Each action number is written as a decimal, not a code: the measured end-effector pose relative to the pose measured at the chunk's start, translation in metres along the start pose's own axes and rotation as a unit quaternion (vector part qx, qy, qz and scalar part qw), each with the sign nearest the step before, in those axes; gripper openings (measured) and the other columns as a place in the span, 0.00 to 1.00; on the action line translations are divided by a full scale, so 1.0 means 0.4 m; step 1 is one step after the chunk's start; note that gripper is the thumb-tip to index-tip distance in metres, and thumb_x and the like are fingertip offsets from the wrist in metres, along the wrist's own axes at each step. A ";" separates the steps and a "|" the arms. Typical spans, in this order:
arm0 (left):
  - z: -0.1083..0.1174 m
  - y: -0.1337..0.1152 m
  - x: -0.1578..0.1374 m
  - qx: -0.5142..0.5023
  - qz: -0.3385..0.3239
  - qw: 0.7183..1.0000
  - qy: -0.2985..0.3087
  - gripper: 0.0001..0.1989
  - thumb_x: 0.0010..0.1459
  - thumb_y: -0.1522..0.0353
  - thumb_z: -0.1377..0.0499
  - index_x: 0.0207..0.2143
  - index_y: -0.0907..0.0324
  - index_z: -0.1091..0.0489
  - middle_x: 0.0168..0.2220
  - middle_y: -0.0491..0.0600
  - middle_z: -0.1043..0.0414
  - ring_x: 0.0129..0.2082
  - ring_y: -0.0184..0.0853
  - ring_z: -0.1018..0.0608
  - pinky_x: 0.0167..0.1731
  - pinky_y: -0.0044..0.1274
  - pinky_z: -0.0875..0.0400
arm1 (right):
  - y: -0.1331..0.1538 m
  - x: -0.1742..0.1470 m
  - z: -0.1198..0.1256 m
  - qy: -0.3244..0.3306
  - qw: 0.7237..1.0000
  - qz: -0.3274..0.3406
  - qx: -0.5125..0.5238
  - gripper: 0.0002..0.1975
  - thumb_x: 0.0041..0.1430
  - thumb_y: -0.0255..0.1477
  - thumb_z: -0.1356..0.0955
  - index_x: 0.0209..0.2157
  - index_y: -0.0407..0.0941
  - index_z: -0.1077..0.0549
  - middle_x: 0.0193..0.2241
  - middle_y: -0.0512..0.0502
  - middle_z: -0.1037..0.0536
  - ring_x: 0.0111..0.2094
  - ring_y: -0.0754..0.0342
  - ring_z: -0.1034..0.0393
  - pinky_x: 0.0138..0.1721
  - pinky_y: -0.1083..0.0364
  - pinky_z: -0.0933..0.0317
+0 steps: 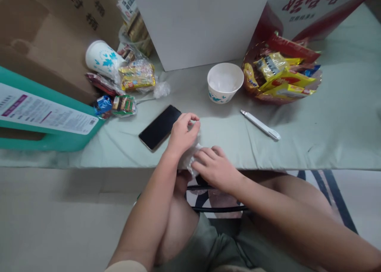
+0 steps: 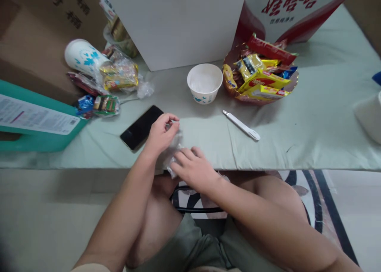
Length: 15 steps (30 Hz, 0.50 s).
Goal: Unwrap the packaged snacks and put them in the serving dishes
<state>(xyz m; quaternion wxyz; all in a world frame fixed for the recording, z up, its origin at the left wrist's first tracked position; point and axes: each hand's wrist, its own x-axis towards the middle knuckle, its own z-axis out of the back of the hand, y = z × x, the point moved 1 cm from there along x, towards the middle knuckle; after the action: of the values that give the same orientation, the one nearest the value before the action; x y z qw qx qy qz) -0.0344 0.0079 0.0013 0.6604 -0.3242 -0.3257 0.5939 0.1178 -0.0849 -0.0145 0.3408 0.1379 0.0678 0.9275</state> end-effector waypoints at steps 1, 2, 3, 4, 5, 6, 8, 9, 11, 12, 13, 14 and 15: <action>0.000 -0.002 0.000 -0.010 -0.002 1.000 0.002 0.04 0.62 0.70 0.43 0.34 0.57 0.29 0.37 0.48 0.26 0.35 0.32 0.26 0.39 0.26 0.33 | 0.004 -0.002 -0.001 -0.024 0.999 0.016 0.018 0.05 0.66 0.25 0.35 0.39 0.46 0.26 0.42 0.45 0.19 0.45 0.49 0.29 0.49 0.47 0.46; -0.001 -0.004 0.000 -0.025 -0.004 1.000 0.007 0.04 0.62 0.70 0.43 0.34 0.57 0.29 0.35 0.47 0.26 0.34 0.32 0.27 0.37 0.25 0.34 | 0.001 -0.005 0.001 -0.049 0.997 0.026 0.052 0.07 0.66 0.24 0.36 0.36 0.47 0.27 0.36 0.47 0.18 0.40 0.52 0.29 0.48 0.48 0.45; -0.003 -0.007 0.000 -0.043 -0.004 0.999 0.016 0.05 0.62 0.69 0.44 0.33 0.57 0.30 0.33 0.46 0.27 0.33 0.31 0.28 0.35 0.25 0.34 | -0.008 -0.008 0.008 -0.070 0.993 0.025 0.097 0.07 0.67 0.24 0.36 0.36 0.47 0.27 0.32 0.49 0.19 0.35 0.54 0.29 0.47 0.49 0.43; -0.005 -0.009 0.001 -0.066 -0.002 0.997 0.027 0.05 0.62 0.68 0.44 0.33 0.57 0.30 0.31 0.45 0.28 0.31 0.31 0.28 0.33 0.24 0.35 | -0.022 -0.013 0.018 -0.089 0.985 0.008 0.145 0.08 0.67 0.25 0.37 0.38 0.47 0.26 0.30 0.51 0.19 0.32 0.55 0.28 0.45 0.51 0.41; -0.007 -0.011 0.002 -0.089 0.001 0.995 0.039 0.06 0.62 0.66 0.44 0.33 0.57 0.30 0.29 0.44 0.29 0.29 0.30 0.29 0.31 0.24 0.36 | -0.039 -0.018 0.031 -0.110 0.976 -0.027 0.184 0.08 0.68 0.25 0.37 0.40 0.47 0.25 0.29 0.51 0.19 0.30 0.56 0.28 0.44 0.52 0.38; -0.009 -0.013 0.005 -0.110 0.004 0.993 0.048 0.07 0.62 0.65 0.44 0.32 0.57 0.31 0.28 0.44 0.30 0.28 0.29 0.30 0.30 0.23 0.37 | -0.058 -0.024 0.046 -0.135 0.966 -0.073 0.209 0.09 0.68 0.26 0.36 0.42 0.48 0.25 0.30 0.51 0.18 0.30 0.56 0.27 0.41 0.53 0.37; -0.011 -0.015 0.013 -0.144 0.003 0.988 0.056 0.08 0.61 0.64 0.44 0.31 0.57 0.31 0.26 0.43 0.32 0.26 0.29 0.32 0.29 0.23 0.38 | -0.094 -0.036 0.078 -0.192 0.945 -0.157 0.214 0.08 0.68 0.27 0.35 0.42 0.49 0.23 0.32 0.50 0.17 0.31 0.55 0.25 0.36 0.55 0.35; -0.011 -0.016 0.018 -0.156 0.000 0.986 0.054 0.09 0.61 0.64 0.44 0.30 0.58 0.31 0.26 0.43 0.32 0.26 0.29 0.33 0.29 0.23 0.38 | -0.109 -0.040 0.094 -0.225 0.937 -0.182 0.197 0.07 0.68 0.28 0.34 0.40 0.49 0.23 0.33 0.49 0.17 0.32 0.54 0.24 0.36 0.55 0.34; -0.010 -0.018 0.029 -0.174 -0.009 0.984 0.048 0.09 0.60 0.64 0.44 0.29 0.58 0.32 0.25 0.43 0.33 0.26 0.29 0.33 0.29 0.23 0.38 | -0.136 -0.043 0.124 -0.294 0.923 -0.202 0.142 0.05 0.66 0.30 0.31 0.36 0.50 0.21 0.32 0.48 0.19 0.34 0.53 0.24 0.36 0.54 0.33; -0.009 -0.019 0.034 -0.181 -0.011 0.982 0.047 0.09 0.60 0.63 0.44 0.29 0.58 0.32 0.25 0.43 0.33 0.26 0.29 0.33 0.29 0.23 0.39 | -0.148 -0.038 0.139 -0.323 0.917 -0.206 0.111 0.04 0.64 0.31 0.30 0.35 0.49 0.21 0.31 0.48 0.21 0.33 0.53 0.26 0.34 0.54 0.34; -0.008 -0.021 0.039 -0.188 -0.013 0.981 0.048 0.09 0.60 0.63 0.44 0.28 0.57 0.32 0.25 0.43 0.33 0.26 0.29 0.33 0.29 0.23 0.39 | -0.162 -0.029 0.155 -0.347 0.911 -0.210 0.081 0.05 0.64 0.31 0.29 0.34 0.49 0.20 0.28 0.48 0.23 0.30 0.54 0.28 0.32 0.55 0.36; -0.007 -0.022 0.042 -0.193 -0.014 0.980 0.050 0.10 0.61 0.63 0.44 0.28 0.57 0.33 0.25 0.43 0.33 0.26 0.29 0.32 0.29 0.23 0.39 | -0.178 -0.014 0.173 -0.364 0.906 -0.211 0.053 0.05 0.63 0.32 0.29 0.34 0.48 0.20 0.26 0.49 0.26 0.28 0.55 0.31 0.30 0.55 0.38; -0.006 -0.024 0.045 -0.199 -0.013 0.978 0.054 0.10 0.61 0.63 0.44 0.28 0.57 0.33 0.25 0.43 0.33 0.27 0.29 0.32 0.29 0.23 0.38 | -0.194 0.008 0.194 -0.371 0.904 -0.210 0.026 0.06 0.63 0.32 0.29 0.33 0.47 0.20 0.23 0.50 0.28 0.25 0.56 0.34 0.28 0.56 0.40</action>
<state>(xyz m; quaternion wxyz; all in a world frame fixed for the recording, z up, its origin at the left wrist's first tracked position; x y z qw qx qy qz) -0.0253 0.0248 0.0083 0.6074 -0.4762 -0.4052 0.4900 0.1867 -0.0214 0.0431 0.5247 0.4632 -0.0121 0.7141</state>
